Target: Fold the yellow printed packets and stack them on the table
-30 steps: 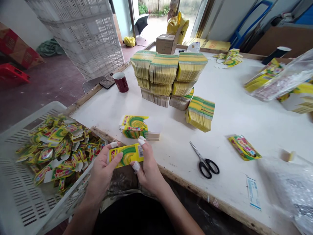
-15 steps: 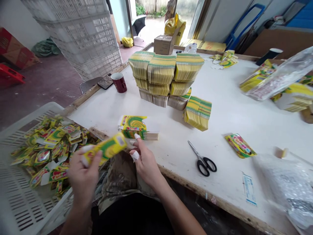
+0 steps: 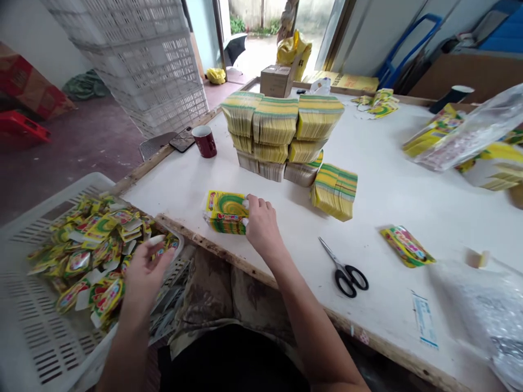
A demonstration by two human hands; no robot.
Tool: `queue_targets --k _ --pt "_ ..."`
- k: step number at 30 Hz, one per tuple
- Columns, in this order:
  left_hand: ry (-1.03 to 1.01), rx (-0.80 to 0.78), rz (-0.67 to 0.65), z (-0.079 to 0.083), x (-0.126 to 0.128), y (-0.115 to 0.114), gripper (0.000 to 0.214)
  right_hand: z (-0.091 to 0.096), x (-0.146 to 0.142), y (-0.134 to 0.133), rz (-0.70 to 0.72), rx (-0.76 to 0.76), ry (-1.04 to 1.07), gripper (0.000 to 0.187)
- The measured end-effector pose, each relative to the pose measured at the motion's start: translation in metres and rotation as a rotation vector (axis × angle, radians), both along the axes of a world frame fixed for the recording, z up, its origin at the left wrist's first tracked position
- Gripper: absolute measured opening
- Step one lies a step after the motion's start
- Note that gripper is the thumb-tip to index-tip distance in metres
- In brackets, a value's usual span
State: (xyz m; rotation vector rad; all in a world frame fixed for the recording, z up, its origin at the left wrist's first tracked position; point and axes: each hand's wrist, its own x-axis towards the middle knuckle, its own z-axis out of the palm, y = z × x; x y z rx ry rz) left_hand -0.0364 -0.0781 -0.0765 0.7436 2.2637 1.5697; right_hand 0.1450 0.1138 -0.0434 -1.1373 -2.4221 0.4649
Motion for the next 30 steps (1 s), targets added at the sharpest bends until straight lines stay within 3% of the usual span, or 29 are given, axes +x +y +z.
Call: queue_targets --k 3,5,7,9,12,17,22,24,26,30 --pt "-0.248 0.212 -0.228 0.005 0.037 0.017 0.054 0.007 0.003 -0.019 0.033 -0.122 0.225 0.053" --pt "-0.38 0.443 -0.329 0.013 0.058 0.024 0.063 0.008 0.004 -0.042 0.135 -0.334 0.45 0.053" --pt "-0.518 0.614 -0.289 0.021 0.074 0.031 0.059 0.006 0.004 -0.069 0.262 -0.564 0.567 0.052" --pt "-0.63 0.691 -0.169 0.029 0.083 0.036 0.054 0.001 0.002 -0.095 0.363 -0.806 0.659 0.055" --pt "-0.677 0.706 -0.037 0.035 0.084 0.042 0.058 -0.004 0.0 -0.118 0.382 -0.907 0.709 0.058" --pt "-0.636 0.513 -0.105 0.029 0.084 0.037 0.076 -0.004 0.005 -0.11 0.26 -0.87 0.674 0.044" --pt "-0.543 0.487 -0.086 0.01 0.085 0.023 0.029 -0.002 0.019 -0.094 0.288 -0.638 0.663 0.016" --pt "-0.507 0.445 -0.099 0.009 0.077 0.018 0.023 -0.001 0.027 -0.09 0.301 -0.529 0.615 0.015" --pt "-0.483 0.418 -0.18 0.016 0.064 0.012 0.032 0.0 0.037 -0.085 0.319 -0.444 0.557 0.022" --pt "-0.301 0.364 -0.434 0.047 0.037 0.0 0.085 0.01 0.054 -0.076 0.409 -0.171 0.338 0.036"
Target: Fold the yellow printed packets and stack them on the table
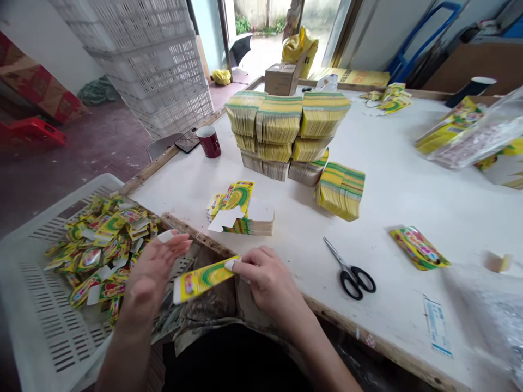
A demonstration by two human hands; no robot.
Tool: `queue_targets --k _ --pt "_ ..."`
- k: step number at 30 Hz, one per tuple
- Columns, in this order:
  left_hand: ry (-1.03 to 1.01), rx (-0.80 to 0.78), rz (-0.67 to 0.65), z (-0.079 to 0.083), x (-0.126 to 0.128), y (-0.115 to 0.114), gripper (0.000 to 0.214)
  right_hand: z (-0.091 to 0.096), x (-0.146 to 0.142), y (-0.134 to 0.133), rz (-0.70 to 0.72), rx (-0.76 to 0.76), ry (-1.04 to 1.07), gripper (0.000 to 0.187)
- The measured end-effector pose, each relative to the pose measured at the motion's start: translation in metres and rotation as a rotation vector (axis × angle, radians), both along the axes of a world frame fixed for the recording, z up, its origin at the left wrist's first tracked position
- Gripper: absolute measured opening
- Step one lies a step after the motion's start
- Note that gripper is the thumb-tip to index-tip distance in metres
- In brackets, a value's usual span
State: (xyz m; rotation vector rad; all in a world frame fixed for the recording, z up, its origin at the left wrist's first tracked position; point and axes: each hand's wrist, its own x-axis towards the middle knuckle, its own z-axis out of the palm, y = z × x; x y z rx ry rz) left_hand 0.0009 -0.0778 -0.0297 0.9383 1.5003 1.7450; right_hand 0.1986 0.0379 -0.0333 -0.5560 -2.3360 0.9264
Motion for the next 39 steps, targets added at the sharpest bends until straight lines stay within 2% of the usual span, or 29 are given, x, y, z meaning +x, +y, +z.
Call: queue_targets --k 2,3,5,6,8,10,12,14,17,21,24,27,29,31,33,34,36,39 --pt "0.193 -0.139 -0.168 0.012 -0.001 -0.002 0.098 0.005 0.002 -0.001 0.066 0.118 -0.056 0.031" --pt "0.277 -0.227 -0.27 0.015 0.002 -0.001 0.096 0.007 0.002 -0.003 0.104 0.147 -0.063 0.029" --pt "0.378 -0.355 -0.417 0.015 0.014 0.003 0.077 0.006 -0.001 -0.009 0.104 0.156 -0.023 0.034" --pt "0.402 -0.388 -0.437 0.012 0.021 0.006 0.066 0.004 -0.002 -0.013 0.041 0.134 0.024 0.04" --pt "0.438 -0.414 -0.382 0.004 0.033 0.009 0.056 -0.004 -0.004 -0.018 -0.165 0.012 0.137 0.06" --pt "0.48 -0.433 -0.306 -0.005 0.041 0.01 0.064 -0.013 -0.005 -0.022 -0.298 -0.219 0.219 0.074" --pt "0.533 -0.436 -0.298 -0.012 0.045 0.01 0.074 -0.018 -0.007 -0.024 -0.246 -0.508 0.232 0.061" --pt "0.591 -0.427 -0.329 -0.016 0.047 0.01 0.076 -0.02 -0.011 -0.024 -0.152 -0.722 0.212 0.045" --pt "0.698 -0.408 -0.341 -0.02 0.048 0.011 0.069 -0.019 -0.02 -0.022 -0.12 -0.834 0.209 0.037" --pt "0.771 -0.375 -0.307 -0.023 0.049 0.014 0.057 -0.021 -0.025 -0.021 -0.098 -0.918 0.286 0.041" --pt "0.668 -0.351 -0.334 -0.026 0.049 0.015 0.056 -0.024 -0.02 -0.025 -0.017 -0.789 0.209 0.048" --pt "0.537 -0.306 -0.327 -0.03 0.05 0.018 0.055 -0.027 -0.015 -0.029 0.081 -0.51 0.085 0.065" --pt "0.502 -0.297 -0.253 -0.032 0.05 0.02 0.057 -0.03 -0.013 -0.03 0.093 -0.358 0.069 0.065" --pt "0.516 -0.348 -0.104 -0.031 0.049 0.021 0.068 -0.034 -0.011 -0.029 0.035 -0.281 0.108 0.061" --pt "0.506 -0.452 0.025 -0.028 0.046 0.021 0.082 -0.04 -0.007 -0.025 -0.125 -0.248 0.166 0.059" --pt "0.449 -0.498 0.047 -0.026 0.044 0.02 0.084 -0.043 -0.005 -0.022 -0.215 -0.232 0.187 0.057" --pt "0.214 -0.515 0.0 -0.022 0.039 0.018 0.079 -0.047 0.0 -0.018 -0.326 -0.188 0.191 0.054" --pt "-0.136 -0.398 -0.03 -0.019 0.033 0.014 0.067 -0.048 0.005 -0.014 -0.223 -0.114 0.124 0.046"
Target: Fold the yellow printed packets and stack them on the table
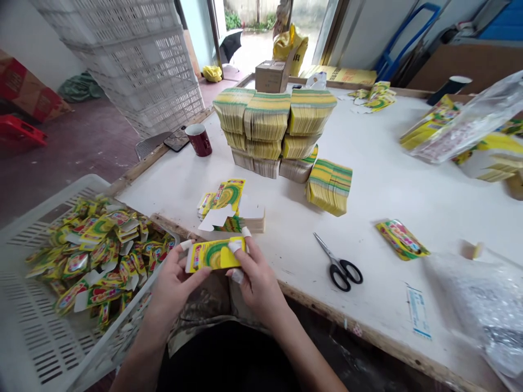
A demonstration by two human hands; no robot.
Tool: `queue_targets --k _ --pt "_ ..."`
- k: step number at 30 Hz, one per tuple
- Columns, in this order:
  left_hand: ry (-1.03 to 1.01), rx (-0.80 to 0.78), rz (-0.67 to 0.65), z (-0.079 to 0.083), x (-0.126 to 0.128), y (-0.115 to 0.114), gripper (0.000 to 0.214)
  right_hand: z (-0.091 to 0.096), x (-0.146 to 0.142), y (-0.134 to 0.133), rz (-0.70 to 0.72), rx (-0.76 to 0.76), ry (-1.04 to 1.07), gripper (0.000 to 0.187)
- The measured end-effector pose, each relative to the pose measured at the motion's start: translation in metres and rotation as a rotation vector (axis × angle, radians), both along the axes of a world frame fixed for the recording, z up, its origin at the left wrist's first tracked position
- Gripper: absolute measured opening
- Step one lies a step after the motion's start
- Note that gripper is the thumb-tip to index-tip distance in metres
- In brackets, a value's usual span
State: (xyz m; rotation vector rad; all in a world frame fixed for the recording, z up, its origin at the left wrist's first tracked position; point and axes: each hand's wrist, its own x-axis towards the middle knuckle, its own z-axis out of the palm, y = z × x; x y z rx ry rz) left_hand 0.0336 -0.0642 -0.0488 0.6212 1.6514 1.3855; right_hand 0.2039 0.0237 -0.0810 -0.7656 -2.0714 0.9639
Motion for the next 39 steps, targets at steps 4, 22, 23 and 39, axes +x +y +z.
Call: queue_targets --k 4,22,23,39 --pt "-0.097 0.053 0.07 0.0 0.001 -0.002 0.055 0.004 0.001 0.0 0.138 0.07 -0.033 0.032" --pt "-0.06 0.116 0.167 0.005 0.018 0.009 0.041 0.0 0.005 0.008 0.159 0.062 0.014 0.034" --pt "-0.086 0.129 0.183 0.004 0.018 0.01 0.041 -0.003 0.004 0.006 0.137 0.084 0.004 0.035" --pt "-0.176 0.097 0.284 -0.004 0.023 0.003 0.042 0.0 0.006 0.007 0.268 0.108 0.03 0.022"
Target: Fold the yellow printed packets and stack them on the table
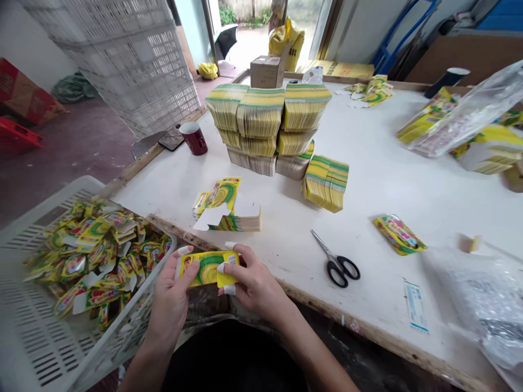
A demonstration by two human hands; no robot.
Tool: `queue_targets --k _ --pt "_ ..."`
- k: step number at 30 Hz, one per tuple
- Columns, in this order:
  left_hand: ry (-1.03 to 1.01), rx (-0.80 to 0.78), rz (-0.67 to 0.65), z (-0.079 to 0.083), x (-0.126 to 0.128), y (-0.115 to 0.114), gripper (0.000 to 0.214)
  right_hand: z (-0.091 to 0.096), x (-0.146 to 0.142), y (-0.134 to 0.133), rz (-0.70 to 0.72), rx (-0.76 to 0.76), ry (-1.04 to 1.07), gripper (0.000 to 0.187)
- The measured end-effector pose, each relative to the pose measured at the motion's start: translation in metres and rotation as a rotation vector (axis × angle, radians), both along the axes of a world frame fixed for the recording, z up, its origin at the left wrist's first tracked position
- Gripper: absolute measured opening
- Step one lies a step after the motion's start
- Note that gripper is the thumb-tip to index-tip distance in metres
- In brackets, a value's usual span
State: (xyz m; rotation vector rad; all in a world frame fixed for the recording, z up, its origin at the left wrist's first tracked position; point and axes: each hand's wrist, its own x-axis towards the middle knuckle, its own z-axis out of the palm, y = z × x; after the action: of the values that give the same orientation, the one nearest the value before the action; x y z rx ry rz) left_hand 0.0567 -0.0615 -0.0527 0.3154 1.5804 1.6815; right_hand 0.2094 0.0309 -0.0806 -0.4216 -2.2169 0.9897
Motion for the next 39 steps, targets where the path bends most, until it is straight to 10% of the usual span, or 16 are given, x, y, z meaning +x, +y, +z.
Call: queue_targets --k 13,26,39 --pt "0.007 0.038 0.004 0.004 0.004 -0.004 0.039 0.01 0.004 -0.001 0.049 -0.08 -0.067 0.031" --pt "0.246 -0.007 0.005 -0.003 0.013 -0.004 0.035 0.006 -0.011 -0.012 -0.109 -0.625 -0.055 0.067" --pt "0.197 0.013 0.012 -0.011 0.022 -0.008 0.035 0.004 -0.02 -0.001 -0.293 -0.554 0.014 0.051"
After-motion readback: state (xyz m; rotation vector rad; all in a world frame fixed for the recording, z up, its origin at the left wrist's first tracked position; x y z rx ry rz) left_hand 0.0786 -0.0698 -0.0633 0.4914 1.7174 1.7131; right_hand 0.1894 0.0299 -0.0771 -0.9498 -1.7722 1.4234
